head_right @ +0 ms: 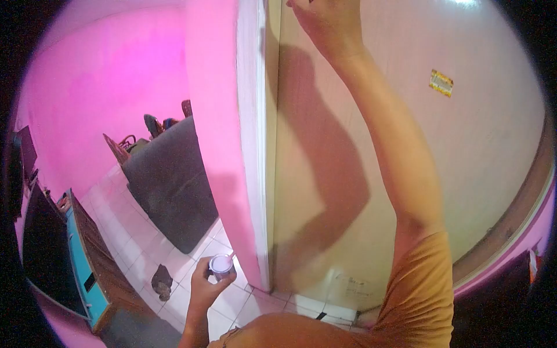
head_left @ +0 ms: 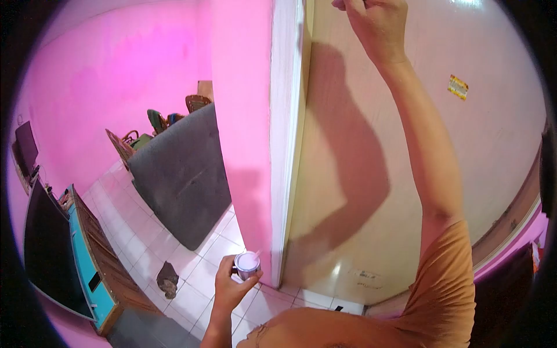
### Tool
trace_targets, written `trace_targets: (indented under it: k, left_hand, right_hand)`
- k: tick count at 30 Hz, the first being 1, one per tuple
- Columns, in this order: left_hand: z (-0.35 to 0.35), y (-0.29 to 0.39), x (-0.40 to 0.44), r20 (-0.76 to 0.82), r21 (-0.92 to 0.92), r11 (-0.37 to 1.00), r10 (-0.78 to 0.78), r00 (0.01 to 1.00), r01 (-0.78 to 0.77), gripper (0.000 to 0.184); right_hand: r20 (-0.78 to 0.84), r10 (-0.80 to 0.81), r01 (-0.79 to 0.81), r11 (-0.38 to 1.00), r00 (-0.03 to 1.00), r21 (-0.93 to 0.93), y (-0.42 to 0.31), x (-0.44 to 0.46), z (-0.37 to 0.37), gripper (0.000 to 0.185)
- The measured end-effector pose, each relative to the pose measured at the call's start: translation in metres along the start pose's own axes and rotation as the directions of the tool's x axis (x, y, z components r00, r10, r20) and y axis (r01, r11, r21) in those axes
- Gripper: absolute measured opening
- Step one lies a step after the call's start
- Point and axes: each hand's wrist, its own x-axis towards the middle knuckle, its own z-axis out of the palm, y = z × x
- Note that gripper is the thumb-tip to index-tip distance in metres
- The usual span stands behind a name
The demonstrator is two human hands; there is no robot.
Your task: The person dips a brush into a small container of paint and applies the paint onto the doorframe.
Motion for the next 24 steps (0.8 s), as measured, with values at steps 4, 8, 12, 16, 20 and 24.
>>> trace_targets:
  k: [4, 8, 12, 16, 20, 24]
  left_hand:
    - [-0.001, 0.002, -0.003, -0.021, -0.025, 1.000, 0.003, 1.000, -0.004, 0.052]
    - [-0.002, 0.001, -0.004, -0.021, -0.016, 1.000, 0.007, 1.000, -0.007, 0.052]
    - [0.000, -0.004, -0.003, -0.049, -0.030, 0.999, 0.018, 0.999, -0.019, 0.052]
    - [0.001, -0.002, -0.001, -0.047, -0.035, 0.999, 0.007, 0.999, -0.009, 0.051]
    - [-0.003, 0.005, -0.004, -0.020, -0.009, 1.000, 0.023, 1.000, -0.023, 0.051]
    - [-0.005, 0.005, -0.004, -0.008, -0.012, 1.000, 0.014, 1.000, -0.014, 0.051]
  right_hand:
    - [0.151, 0.021, 0.012, 0.977, 0.988, -0.214, -0.002, -0.066, -0.012, 0.023]
    - [0.299, 0.079, -0.025, 0.984, 0.951, -0.178, -0.037, -0.130, -0.038, 0.016]
    - [0.284, 0.243, -0.256, 0.967, 0.927, 0.007, -0.058, -0.143, -0.046, 0.017]
    - [0.455, 0.261, -0.271, 0.962, 0.851, -0.045, -0.062, -0.134, -0.037, 0.017]
    - [0.395, 0.176, -0.156, 0.984, 0.902, -0.082, -0.041, -0.097, -0.019, 0.018]
    - [0.257, -0.050, 0.078, 0.992, 0.965, -0.100, -0.018, -0.041, -0.009, 0.015]
